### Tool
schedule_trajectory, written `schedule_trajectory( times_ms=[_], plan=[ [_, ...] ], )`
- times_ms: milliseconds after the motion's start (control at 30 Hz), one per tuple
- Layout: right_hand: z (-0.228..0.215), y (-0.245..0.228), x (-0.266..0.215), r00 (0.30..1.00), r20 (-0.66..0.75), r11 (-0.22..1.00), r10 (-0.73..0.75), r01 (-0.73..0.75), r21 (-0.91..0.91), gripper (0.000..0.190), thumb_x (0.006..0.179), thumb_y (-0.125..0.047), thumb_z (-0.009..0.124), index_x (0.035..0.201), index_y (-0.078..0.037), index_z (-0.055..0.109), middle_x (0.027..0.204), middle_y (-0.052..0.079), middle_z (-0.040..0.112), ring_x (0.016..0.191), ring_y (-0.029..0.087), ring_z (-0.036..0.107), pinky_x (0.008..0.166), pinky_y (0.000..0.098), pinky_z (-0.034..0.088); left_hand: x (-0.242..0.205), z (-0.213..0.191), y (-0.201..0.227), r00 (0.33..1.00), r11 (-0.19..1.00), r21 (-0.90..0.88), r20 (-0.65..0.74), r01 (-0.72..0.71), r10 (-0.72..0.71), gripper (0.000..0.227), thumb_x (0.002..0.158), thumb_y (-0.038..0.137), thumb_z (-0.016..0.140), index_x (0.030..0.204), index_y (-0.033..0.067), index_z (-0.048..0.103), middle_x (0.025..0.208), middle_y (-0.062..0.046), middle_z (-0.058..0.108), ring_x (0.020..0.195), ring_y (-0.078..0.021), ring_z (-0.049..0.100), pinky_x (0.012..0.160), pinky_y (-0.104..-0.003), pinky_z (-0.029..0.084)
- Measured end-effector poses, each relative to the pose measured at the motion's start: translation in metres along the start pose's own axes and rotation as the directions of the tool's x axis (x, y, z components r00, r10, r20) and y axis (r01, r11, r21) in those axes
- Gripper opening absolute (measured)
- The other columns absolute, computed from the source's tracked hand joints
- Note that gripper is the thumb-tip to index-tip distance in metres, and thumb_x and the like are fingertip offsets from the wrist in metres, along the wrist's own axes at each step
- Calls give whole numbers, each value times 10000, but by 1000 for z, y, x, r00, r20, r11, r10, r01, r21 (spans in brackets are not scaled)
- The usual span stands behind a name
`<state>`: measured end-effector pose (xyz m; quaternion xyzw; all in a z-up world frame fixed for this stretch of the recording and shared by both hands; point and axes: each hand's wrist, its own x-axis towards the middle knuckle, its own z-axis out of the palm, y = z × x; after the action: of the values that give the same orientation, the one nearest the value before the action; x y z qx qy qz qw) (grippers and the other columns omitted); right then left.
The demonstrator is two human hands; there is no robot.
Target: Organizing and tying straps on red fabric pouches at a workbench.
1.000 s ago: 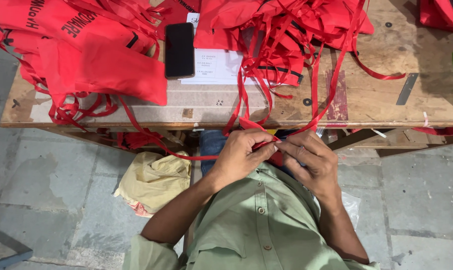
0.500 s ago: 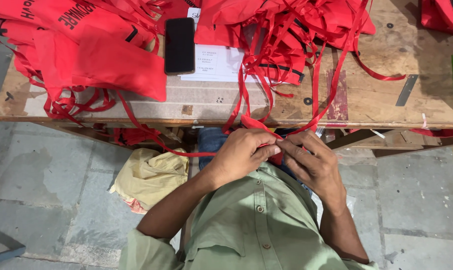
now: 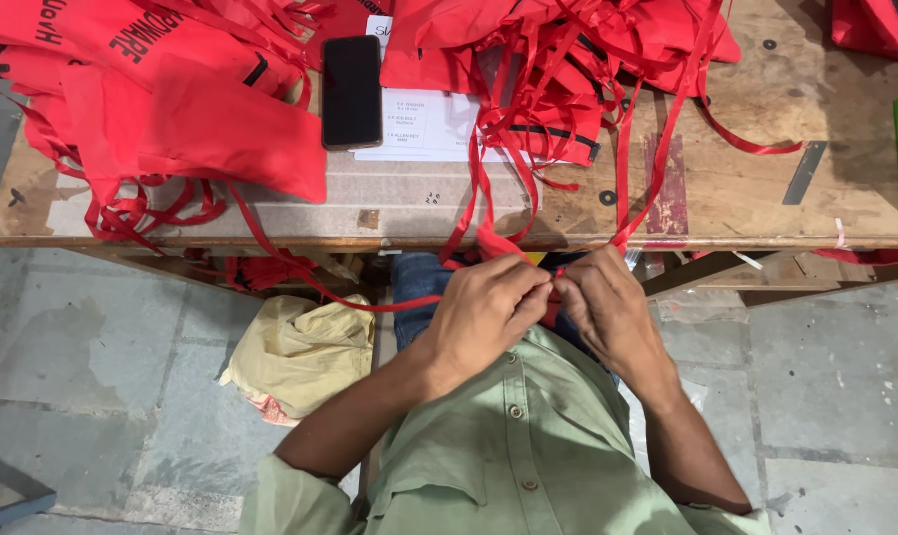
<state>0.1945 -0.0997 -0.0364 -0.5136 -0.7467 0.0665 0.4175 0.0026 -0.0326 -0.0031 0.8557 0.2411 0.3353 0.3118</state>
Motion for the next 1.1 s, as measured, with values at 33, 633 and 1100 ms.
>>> schedule_trajectory(
  times_ms=[33,633,1100],
  plan=[
    [4,4,-6,997,-11,995,75,-74,71,70,967,-4,659,1006,21,606,957,140,597,879,314,587,778,394,497,0,-1,5,996,999,24,-83,-38,40,124,923,74,711,1024,8,681,928,-155,684,821,-354,692,715,-436,549],
    [17,4,-19,958,-215,904,193,-88,418,445,910,70,766,1306,24,567,1077,117,690,960,199,697,876,319,579,5,-6,-1,989,967,-217,-34,135,-146,147,872,65,772,1004,10,742,859,-111,715,724,-215,721,653,-317,553],
    [9,-17,-6,968,-236,995,85,-71,66,289,824,53,768,1108,10,731,1056,118,680,979,260,665,858,360,541,-1,1,0,999,1000,-11,-39,5,-6,151,903,84,714,1024,5,671,954,-151,679,841,-353,691,714,-429,558]
  ],
)
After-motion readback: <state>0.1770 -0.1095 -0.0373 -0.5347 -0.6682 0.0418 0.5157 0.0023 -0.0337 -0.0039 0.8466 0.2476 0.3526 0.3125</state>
